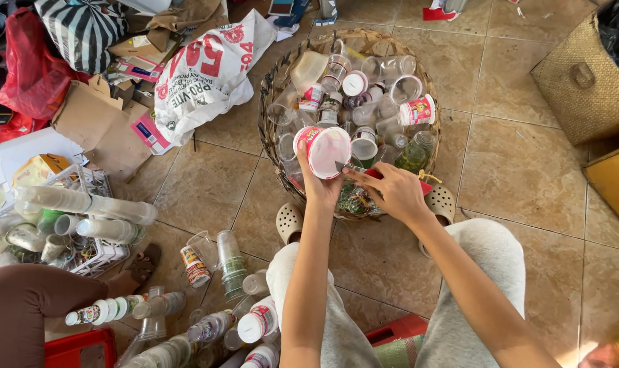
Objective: The person sits on the floor and uses a red utility knife to peel the paper labels off several plastic instant noodle cups. They hold each cup in one hand and scrape the label with the knife in the other, then place the cups into a woven basket.
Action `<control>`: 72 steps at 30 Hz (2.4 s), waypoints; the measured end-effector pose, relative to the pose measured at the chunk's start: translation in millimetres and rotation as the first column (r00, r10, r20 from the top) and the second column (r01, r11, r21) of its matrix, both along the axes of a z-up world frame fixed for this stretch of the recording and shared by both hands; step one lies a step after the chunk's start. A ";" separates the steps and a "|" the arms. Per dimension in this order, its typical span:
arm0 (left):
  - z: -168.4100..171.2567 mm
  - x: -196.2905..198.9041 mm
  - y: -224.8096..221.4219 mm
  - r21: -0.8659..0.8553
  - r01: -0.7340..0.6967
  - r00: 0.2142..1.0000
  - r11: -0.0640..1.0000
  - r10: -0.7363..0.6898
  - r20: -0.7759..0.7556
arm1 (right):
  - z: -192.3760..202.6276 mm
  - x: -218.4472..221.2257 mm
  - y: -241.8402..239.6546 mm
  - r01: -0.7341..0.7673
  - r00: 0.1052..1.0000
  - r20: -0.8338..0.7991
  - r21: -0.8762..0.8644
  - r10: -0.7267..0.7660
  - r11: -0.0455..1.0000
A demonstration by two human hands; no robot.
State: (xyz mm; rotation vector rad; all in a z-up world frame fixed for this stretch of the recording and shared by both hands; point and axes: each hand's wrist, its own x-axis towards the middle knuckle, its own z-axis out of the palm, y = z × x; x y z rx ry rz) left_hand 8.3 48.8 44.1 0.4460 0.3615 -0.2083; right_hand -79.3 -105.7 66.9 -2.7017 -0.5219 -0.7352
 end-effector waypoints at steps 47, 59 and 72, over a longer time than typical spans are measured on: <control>-102.5 12.2 -19.7 0.107 0.372 0.923 0.922 -0.380 0.062 | -22.9 13.8 -1.3 -0.201 0.977 0.113 0.236 0.179 0.951; -96.6 -5.5 -18.1 0.016 0.272 0.962 0.962 -0.272 0.000 | -27.7 21.6 0.9 -0.257 0.966 0.085 0.425 0.245 0.868; -43.9 -31.4 -30.8 0.054 0.167 0.985 0.984 -0.164 -0.049 | -44.6 20.1 3.1 -0.277 0.961 0.110 0.415 0.254 0.867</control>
